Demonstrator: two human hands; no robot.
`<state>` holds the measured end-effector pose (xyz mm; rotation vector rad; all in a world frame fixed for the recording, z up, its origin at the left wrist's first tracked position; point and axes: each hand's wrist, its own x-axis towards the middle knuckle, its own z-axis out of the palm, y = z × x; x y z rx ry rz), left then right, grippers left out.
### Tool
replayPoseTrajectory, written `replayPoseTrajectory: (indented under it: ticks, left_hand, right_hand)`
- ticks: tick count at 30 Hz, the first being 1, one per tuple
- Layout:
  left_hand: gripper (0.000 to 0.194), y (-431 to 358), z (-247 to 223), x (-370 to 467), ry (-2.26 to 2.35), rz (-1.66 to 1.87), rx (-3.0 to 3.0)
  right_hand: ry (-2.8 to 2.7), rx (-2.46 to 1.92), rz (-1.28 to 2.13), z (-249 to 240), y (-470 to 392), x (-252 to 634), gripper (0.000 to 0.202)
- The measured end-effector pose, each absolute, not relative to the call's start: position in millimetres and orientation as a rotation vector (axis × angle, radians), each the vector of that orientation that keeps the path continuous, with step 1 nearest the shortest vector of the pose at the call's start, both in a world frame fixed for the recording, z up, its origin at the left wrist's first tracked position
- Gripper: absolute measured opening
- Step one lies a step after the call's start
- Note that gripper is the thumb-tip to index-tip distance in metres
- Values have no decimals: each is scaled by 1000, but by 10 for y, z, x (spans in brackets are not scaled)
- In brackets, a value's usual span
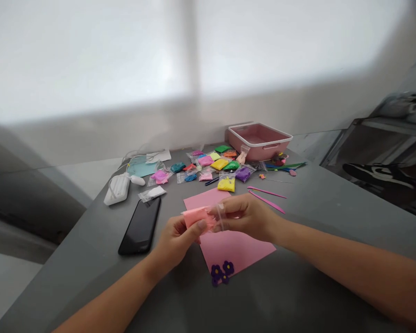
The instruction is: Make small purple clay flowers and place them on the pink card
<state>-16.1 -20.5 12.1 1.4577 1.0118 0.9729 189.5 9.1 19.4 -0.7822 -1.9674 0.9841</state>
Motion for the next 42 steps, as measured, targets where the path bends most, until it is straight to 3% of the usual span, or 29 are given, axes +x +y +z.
replayPoseTrajectory:
  ticks: [4, 15, 28, 42]
  left_hand:
    - [45, -198, 115, -161, 1017, 951, 1429]
    - [32, -185, 125, -157, 908, 894, 1310]
    - [27, -190, 1, -169, 854, 835, 1207]
    - [24, -231, 128, -33, 920, 1030, 961]
  right_hand:
    - [-1907, -794, 1145, 177, 69, 1876, 21]
    - [-2100, -608, 667, 228, 48, 1884, 14]
    - [-2065, -569, 761, 113, 30, 1843, 6]
    - [-1962, -619, 340, 166, 28, 1849, 12]
